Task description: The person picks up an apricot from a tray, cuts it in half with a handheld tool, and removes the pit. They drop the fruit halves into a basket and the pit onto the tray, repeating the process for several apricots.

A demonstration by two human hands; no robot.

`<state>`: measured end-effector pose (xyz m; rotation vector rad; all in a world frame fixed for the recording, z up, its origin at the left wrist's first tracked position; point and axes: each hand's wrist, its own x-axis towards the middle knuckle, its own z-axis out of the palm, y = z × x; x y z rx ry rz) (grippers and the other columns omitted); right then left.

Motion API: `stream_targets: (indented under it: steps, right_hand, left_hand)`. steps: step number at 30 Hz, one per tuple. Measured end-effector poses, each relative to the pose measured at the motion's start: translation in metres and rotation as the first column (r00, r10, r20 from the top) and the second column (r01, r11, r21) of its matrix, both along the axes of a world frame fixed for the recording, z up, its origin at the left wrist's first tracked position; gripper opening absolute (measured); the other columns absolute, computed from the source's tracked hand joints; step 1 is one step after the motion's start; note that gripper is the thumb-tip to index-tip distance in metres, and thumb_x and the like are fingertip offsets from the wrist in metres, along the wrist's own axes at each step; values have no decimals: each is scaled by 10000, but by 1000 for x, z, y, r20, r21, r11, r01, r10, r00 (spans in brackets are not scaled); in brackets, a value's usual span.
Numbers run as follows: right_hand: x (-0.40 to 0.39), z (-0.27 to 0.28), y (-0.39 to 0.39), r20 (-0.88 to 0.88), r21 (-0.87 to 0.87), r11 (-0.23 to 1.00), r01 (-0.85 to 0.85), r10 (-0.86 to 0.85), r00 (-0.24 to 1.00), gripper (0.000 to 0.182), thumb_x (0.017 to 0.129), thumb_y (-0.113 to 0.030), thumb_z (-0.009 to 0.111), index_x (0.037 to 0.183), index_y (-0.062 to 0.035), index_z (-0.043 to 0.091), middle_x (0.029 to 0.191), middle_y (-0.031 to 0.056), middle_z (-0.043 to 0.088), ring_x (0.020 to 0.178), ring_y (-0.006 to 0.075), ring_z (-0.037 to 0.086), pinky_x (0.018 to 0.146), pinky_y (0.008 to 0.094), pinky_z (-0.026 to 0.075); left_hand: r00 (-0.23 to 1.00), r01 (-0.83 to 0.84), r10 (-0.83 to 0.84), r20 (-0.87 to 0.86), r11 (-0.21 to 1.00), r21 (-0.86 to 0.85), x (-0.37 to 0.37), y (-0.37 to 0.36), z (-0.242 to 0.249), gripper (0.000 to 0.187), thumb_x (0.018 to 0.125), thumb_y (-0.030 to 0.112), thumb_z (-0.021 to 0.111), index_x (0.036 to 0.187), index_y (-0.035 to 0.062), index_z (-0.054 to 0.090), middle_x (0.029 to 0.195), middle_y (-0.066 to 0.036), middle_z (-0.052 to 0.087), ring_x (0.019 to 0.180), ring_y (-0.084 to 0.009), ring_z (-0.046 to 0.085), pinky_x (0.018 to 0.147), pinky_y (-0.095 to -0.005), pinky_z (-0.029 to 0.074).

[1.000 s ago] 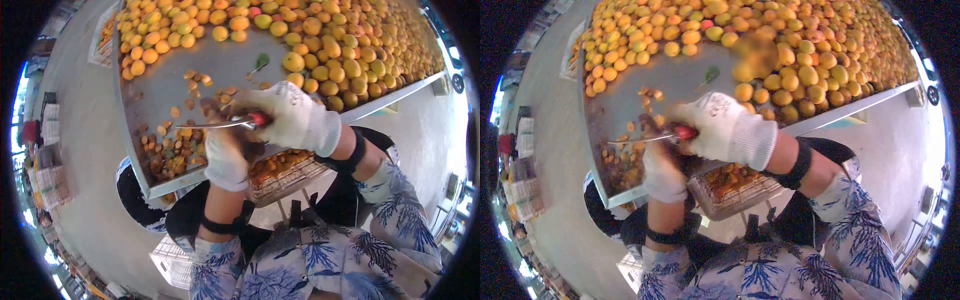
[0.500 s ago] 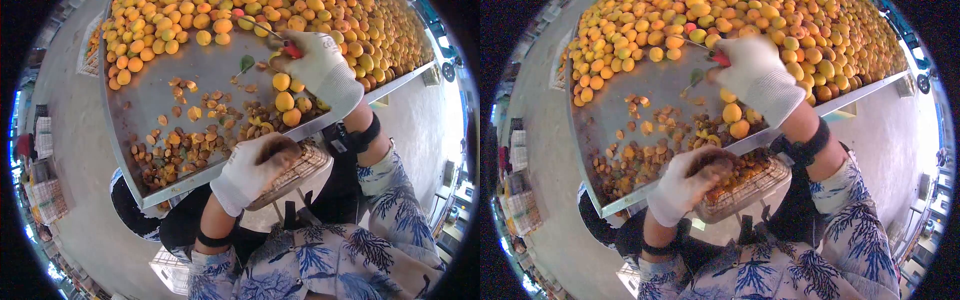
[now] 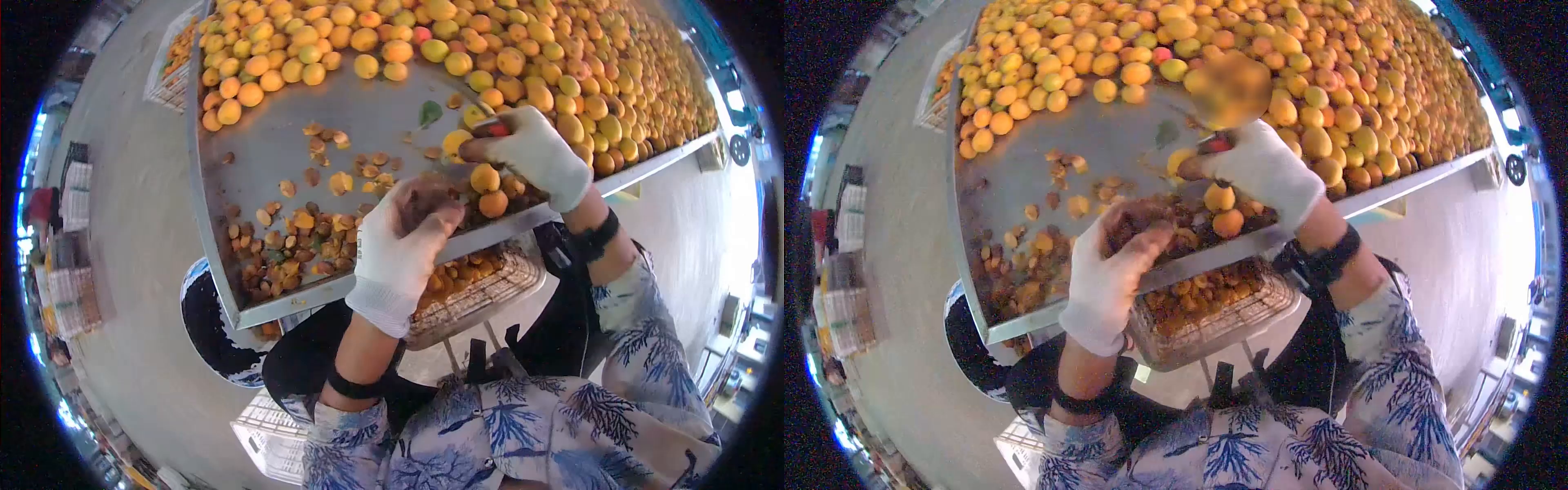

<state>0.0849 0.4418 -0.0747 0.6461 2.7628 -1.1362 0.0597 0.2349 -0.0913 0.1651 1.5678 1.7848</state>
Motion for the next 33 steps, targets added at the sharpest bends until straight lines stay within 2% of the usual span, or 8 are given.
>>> stream_targets:
  steps: [1, 4, 9, 21, 23, 24, 26, 33]
  right_hand:
    - [3, 7, -4, 43, -415, 893, 172, -170, 985, 303, 799, -306, 729, 750, -16, 661, 631, 8, 574, 518, 125, 531, 484, 263, 401]
    - [8, 18, -6, 103, -566, 810, 153, -114, 988, 266, 822, -262, 716, 743, -28, 618, 629, -51, 505, 469, 22, 412, 415, 200, 290]
    - [11, 38, -23, 172, -732, 667, 141, -20, 985, 250, 829, -271, 705, 793, -37, 623, 616, -21, 533, 395, 14, 356, 360, 191, 225]
    - [28, 30, -27, -263, -428, 884, -186, 74, 962, 472, 904, -429, 651, 1062, 17, 658, 804, 63, 691, 736, 162, 631, 657, 334, 500]
    - [29, 26, -24, -290, -287, 895, -342, 259, 921, 415, 924, -383, 627, 1055, 10, 650, 765, 106, 677, 691, 194, 647, 634, 336, 499]
    - [30, 25, -26, -320, -163, 912, -378, 313, 894, 385, 938, -359, 606, 1064, 3, 638, 720, 150, 642, 643, 253, 643, 611, 349, 494]
    - [32, 23, -30, -294, -128, 918, -376, 327, 898, 387, 939, -361, 604, 1070, 2, 634, 704, 160, 628, 627, 274, 633, 601, 354, 490]
    - [37, 15, -35, -275, -78, 937, -341, 309, 911, 369, 927, -351, 622, 1051, -3, 619, 690, 188, 605, 664, 353, 644, 575, 397, 482]
  left_hand:
    - [1000, -21, 21, -7, 1000, 3, 0, 1, -3, 339, 825, 15, 659, 1154, -38, 593, 977, -40, 654, 825, -98, 596, 733, -229, 480]
    - [886, -94, 83, -457, 996, -2, -1, 3, -6, 651, 722, -85, 660, 1345, -37, 477, 1207, -107, 587, 1042, -156, 576, 875, -284, 489]
    - [989, -108, 131, -73, 959, 263, 0, 3, 4, 643, 720, -111, 627, 1342, -60, 474, 1219, -129, 589, 1079, -190, 594, 902, -303, 507]
    - [944, -330, 302, 134, 886, 325, -9, -4, 2, 498, 743, -157, 657, 1217, -68, 531, 1096, -147, 644, 981, -213, 656, 867, -322, 556]
    - [790, -201, 304, -533, 949, 242, -9, -6, -9, 451, 731, -152, 677, 1154, -58, 549, 1082, -150, 647, 966, -215, 662, 865, -325, 561]
    - [786, -207, 310, -534, 947, 244, -10, -5, -7, 451, 731, -152, 677, 1154, -58, 549, 1082, -150, 647, 966, -215, 662, 865, -325, 561]
    - [936, -349, 344, 75, 881, 318, -12, -2, 1, 434, 721, -151, 694, 1117, -48, 549, 1067, -151, 649, 943, -210, 667, 858, -327, 568]
    - [911, -411, 391, 129, 853, 320, -10, 3, 1, 436, 707, -149, 721, 1095, -41, 554, 1028, -150, 660, 926, -204, 669, 834, -325, 576]
